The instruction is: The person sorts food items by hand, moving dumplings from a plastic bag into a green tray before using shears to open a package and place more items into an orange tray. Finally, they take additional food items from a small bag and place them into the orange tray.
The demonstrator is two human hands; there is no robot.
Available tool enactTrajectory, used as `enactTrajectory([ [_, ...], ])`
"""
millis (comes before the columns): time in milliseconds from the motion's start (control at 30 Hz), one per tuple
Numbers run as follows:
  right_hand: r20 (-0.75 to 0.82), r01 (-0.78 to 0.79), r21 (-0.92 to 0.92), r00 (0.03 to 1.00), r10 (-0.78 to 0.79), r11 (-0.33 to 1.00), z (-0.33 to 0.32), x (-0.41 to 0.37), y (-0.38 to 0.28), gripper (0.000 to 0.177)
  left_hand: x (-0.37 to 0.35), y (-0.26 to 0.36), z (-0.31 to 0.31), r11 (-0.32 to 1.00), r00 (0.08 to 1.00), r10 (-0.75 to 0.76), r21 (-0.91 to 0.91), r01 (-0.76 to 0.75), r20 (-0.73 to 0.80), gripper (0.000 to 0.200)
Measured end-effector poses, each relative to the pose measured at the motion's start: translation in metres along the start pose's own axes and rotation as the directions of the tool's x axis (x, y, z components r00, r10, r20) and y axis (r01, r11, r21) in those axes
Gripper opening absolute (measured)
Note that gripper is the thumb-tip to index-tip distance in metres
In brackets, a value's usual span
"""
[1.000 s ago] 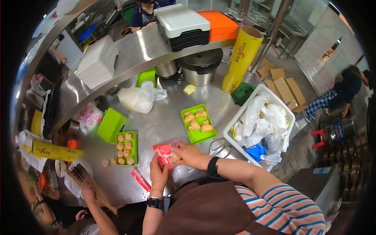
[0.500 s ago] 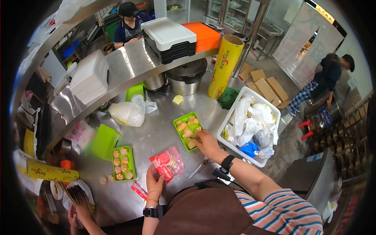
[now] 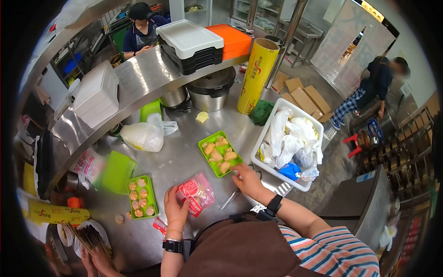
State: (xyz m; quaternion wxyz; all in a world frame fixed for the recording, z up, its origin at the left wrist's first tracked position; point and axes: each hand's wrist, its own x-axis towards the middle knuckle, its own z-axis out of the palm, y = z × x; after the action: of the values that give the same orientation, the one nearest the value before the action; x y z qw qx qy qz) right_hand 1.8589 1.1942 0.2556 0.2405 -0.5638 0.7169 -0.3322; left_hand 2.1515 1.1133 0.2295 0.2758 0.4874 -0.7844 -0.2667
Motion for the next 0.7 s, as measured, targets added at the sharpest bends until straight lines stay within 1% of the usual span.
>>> enactTrajectory([
  [33,-0.09,0.035,0.002,0.995,-0.034,0.999,0.001,0.002,-0.001,0.028,0.004,0.004,0.001,1.0,1.0,0.003,-0.002,-0.003,0.004,0.065],
  [67,-0.093,0.031,0.002,0.995,-0.03,1.0,0.002,0.004,-0.001,0.028,0.008,0.011,0.001,1.0,1.0,-0.002,0.022,0.001,0.027,0.064],
  [133,-0.156,0.148,-0.103,0.974,-0.163,0.984,0.002,0.011,0.004,0.034,0.013,0.017,0.004,0.999,0.999,-0.002,0.045,0.0,0.053,0.063],
  [167,-0.16,0.146,-0.105,0.974,-0.161,0.984,0.003,0.017,0.005,0.034,0.015,0.018,0.006,0.999,0.999,0.009,0.037,-0.01,0.042,0.061],
  [233,-0.249,0.15,-0.15,0.951,-0.184,0.977,0.006,0.028,0.005,0.033,0.019,0.02,0.009,0.999,0.999,0.024,0.03,-0.025,0.033,0.058],
  [267,-0.254,0.147,-0.149,0.95,-0.181,0.978,0.007,0.032,0.005,0.033,0.02,0.02,0.01,1.0,0.999,0.031,0.005,-0.031,0.025,0.054],
  [333,-0.218,0.166,-0.118,0.958,-0.188,0.979,0.009,0.039,0.006,0.034,0.027,0.017,0.008,0.999,0.999,0.041,-0.017,-0.041,0.018,0.05],
  [400,-0.202,0.176,-0.088,0.961,-0.191,0.98,-0.004,0.05,-0.005,0.033,0.038,0.016,0.006,0.992,0.994,0.106,-0.063,-0.106,0.005,0.041],
  [433,-0.183,0.185,-0.059,0.964,-0.193,0.981,-0.012,0.056,-0.01,0.032,0.044,0.018,0.005,0.993,0.995,0.104,-0.063,-0.103,0.007,0.041],
  [467,-0.18,0.182,-0.059,0.965,-0.19,0.982,-0.021,0.065,-0.011,0.032,0.054,0.027,0.0,0.994,0.996,0.066,-0.089,-0.061,0.057,0.038],
  [500,-0.132,0.167,-0.089,0.975,-0.178,0.982,-0.032,0.076,-0.011,0.031,0.064,0.036,-0.004,0.993,0.994,0.031,-0.113,-0.019,0.107,0.036],
  [533,-0.086,0.154,-0.121,0.983,-0.165,0.981,-0.04,0.086,-0.011,0.029,0.075,0.046,-0.007,0.993,0.994,0.03,-0.114,-0.017,0.108,0.036],
  [567,-0.085,0.155,-0.122,0.982,-0.166,0.98,-0.044,0.095,-0.009,0.029,0.086,0.058,-0.009,0.997,0.986,0.053,-0.066,-0.043,0.159,0.035],
  [600,-0.03,0.141,-0.138,0.989,-0.146,0.98,-0.047,0.105,-0.005,0.028,0.096,0.067,-0.008,0.997,0.975,0.074,-0.02,-0.072,0.211,0.035],
  [633,0.025,0.128,-0.155,0.992,-0.126,0.979,-0.048,0.113,0.0,0.026,0.106,0.068,-0.001,0.997,0.975,0.075,-0.02,-0.073,0.209,0.035],
  [667,0.024,0.129,-0.156,0.992,-0.127,0.979,-0.048,0.12,0.003,0.026,0.117,0.064,0.012,0.994,0.973,0.105,0.0,-0.107,0.207,0.034],
  [700,0.064,0.186,-0.201,0.982,-0.176,0.962,-0.046,0.126,0.008,0.027,0.128,0.063,0.023,0.99,0.969,0.134,0.021,-0.141,0.206,0.034],
])
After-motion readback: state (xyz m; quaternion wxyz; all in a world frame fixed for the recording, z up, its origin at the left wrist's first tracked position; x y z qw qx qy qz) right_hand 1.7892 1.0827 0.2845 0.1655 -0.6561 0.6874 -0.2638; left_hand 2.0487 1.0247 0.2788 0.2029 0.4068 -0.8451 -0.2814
